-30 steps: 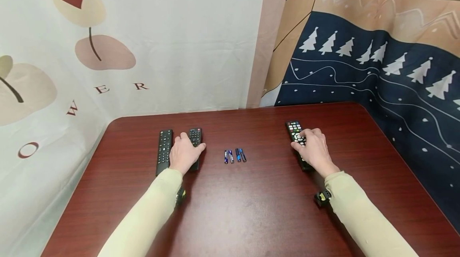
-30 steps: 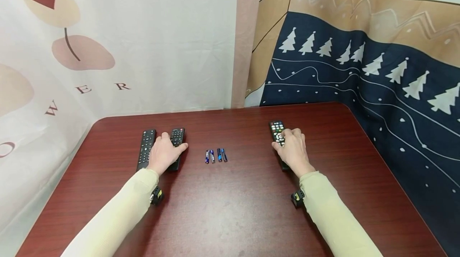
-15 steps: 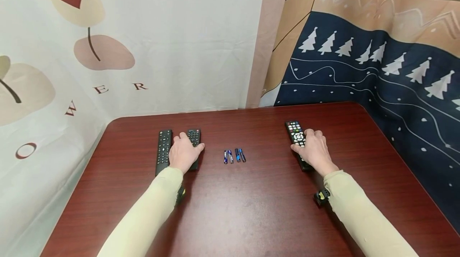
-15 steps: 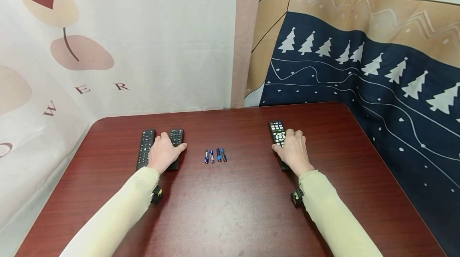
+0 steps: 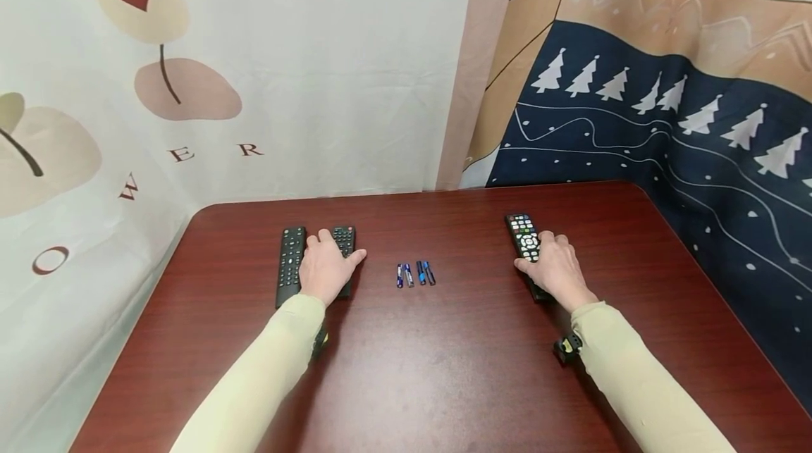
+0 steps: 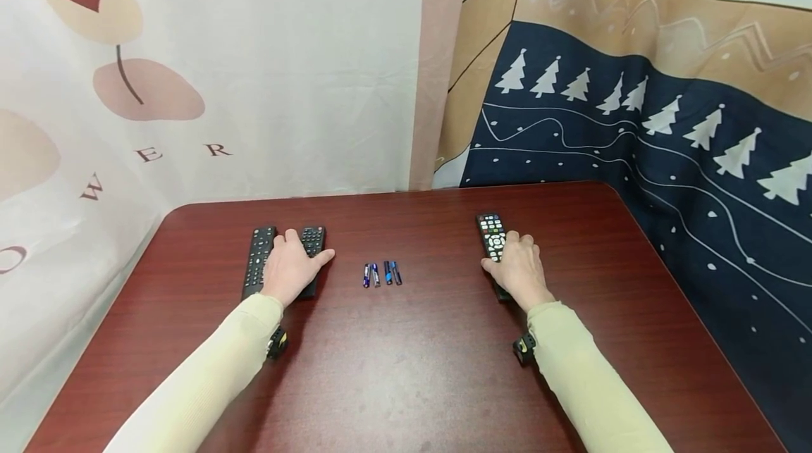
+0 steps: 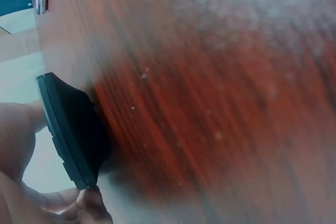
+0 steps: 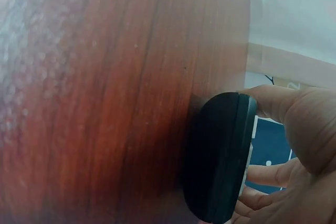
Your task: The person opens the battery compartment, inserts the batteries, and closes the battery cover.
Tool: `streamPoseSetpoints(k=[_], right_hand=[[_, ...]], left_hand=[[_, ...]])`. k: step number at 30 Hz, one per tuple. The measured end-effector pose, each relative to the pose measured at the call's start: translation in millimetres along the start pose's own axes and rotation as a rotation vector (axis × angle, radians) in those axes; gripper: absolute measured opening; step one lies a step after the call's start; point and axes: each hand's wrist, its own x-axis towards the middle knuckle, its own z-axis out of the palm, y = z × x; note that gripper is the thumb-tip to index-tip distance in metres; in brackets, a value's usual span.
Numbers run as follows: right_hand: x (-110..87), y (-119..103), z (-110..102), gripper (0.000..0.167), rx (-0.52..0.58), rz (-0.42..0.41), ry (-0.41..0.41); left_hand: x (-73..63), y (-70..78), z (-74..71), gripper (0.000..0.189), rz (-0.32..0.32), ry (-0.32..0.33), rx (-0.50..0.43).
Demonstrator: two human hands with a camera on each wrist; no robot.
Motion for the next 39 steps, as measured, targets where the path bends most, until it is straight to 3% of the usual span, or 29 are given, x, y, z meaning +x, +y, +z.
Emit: streamPoseSetpoints(k=[15, 28, 39], right_hand=[[-0.2, 1, -3, 0.068, 0.068, -0.004, -0.009], [-6.1, -8, -2, 0.061, 0.166, -0.080, 0.041], [-13.3, -22, 1, 0.053, 0.291, -0.080, 0.023]], left_hand=[[-9.6, 5.6, -2.8, 0.072, 0.141, 0.128, 0.080], [-17.6, 11.8, -4.4, 0.068, 0.201, 0.160, 0.063], [-23.5, 15.0, -1.6, 0.063, 0.240, 0.196, 0.029]])
